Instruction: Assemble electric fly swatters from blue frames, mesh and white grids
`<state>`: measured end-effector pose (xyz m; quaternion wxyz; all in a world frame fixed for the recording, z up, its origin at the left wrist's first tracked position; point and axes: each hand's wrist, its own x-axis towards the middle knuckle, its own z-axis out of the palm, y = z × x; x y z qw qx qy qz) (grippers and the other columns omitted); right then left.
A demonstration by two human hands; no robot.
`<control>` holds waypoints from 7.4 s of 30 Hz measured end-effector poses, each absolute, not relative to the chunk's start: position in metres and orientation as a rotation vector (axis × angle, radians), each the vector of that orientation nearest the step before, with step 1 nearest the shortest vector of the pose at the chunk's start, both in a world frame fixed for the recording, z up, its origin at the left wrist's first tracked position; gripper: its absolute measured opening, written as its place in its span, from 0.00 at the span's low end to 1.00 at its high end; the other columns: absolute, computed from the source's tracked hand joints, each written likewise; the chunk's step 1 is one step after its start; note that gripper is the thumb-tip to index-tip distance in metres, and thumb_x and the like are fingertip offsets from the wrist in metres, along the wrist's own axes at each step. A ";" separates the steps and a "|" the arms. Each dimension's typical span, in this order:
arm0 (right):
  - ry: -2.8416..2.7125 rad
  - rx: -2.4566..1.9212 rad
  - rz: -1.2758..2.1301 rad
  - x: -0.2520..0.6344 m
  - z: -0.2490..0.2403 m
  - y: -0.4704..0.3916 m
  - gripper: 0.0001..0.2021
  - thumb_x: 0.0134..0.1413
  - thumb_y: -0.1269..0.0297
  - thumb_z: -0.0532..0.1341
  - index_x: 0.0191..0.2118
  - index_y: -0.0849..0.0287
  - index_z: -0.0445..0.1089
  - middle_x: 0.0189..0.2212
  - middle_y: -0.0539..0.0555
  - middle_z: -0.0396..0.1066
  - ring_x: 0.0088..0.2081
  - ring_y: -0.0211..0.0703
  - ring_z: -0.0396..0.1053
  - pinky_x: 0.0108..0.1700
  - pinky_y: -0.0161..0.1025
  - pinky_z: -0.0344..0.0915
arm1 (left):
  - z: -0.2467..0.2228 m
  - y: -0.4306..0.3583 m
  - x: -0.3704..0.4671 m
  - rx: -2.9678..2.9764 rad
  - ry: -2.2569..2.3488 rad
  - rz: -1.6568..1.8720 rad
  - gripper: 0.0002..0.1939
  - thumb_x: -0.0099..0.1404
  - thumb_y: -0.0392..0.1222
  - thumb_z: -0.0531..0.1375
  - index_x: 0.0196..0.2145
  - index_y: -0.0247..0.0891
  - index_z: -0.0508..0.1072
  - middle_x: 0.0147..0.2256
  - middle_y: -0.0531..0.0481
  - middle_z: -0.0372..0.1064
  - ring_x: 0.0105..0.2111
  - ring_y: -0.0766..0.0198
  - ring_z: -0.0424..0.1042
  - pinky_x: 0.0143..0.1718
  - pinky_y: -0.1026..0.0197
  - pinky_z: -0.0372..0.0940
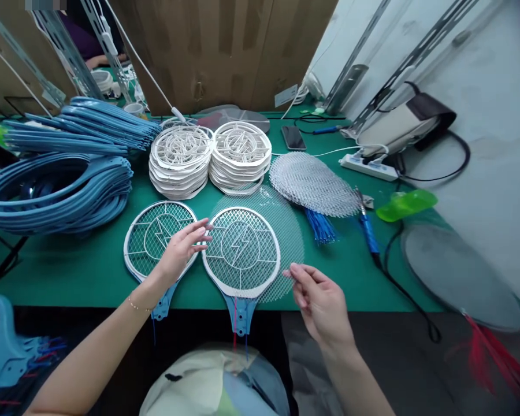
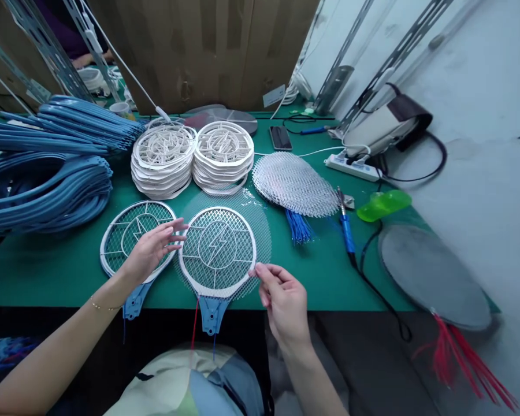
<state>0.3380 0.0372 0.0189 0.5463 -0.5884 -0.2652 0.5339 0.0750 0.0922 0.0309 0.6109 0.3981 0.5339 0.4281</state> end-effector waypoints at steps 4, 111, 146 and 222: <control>-0.611 -1.465 1.331 0.332 0.011 0.049 0.23 0.31 0.49 0.77 0.27 0.62 0.74 0.25 0.57 0.77 0.14 0.28 0.52 0.14 0.31 0.43 | 0.031 0.095 0.074 0.863 1.174 0.962 0.25 0.61 0.51 0.66 0.53 0.36 0.76 0.49 0.39 0.74 0.40 0.57 0.75 0.44 0.53 0.70; -1.700 -1.468 0.414 0.349 -0.015 0.026 0.09 0.63 0.65 0.57 0.37 0.57 0.75 0.34 0.55 0.77 0.37 0.46 0.73 0.43 0.43 0.70 | 0.014 0.144 0.133 2.306 1.163 -0.262 0.56 0.49 0.68 0.70 0.70 0.56 0.53 0.74 0.44 0.30 0.70 0.26 0.29 0.64 0.27 0.43; -1.433 -2.630 0.276 0.553 -0.020 0.182 0.10 0.48 0.60 0.68 0.29 0.63 0.76 0.28 0.67 0.75 0.34 0.60 0.74 0.36 0.46 0.64 | 0.023 0.138 0.135 2.252 1.173 -0.315 0.54 0.54 0.68 0.65 0.71 0.55 0.48 0.73 0.49 0.26 0.71 0.32 0.27 0.64 0.25 0.39; -2.643 -1.427 -0.009 0.421 0.085 0.149 0.24 0.71 0.51 0.45 0.54 0.61 0.70 0.43 0.63 0.77 0.32 0.50 0.75 0.25 0.40 0.63 | 0.019 0.138 0.134 2.278 1.094 -0.321 0.50 0.57 0.65 0.66 0.71 0.57 0.50 0.74 0.45 0.28 0.70 0.30 0.28 0.63 0.22 0.38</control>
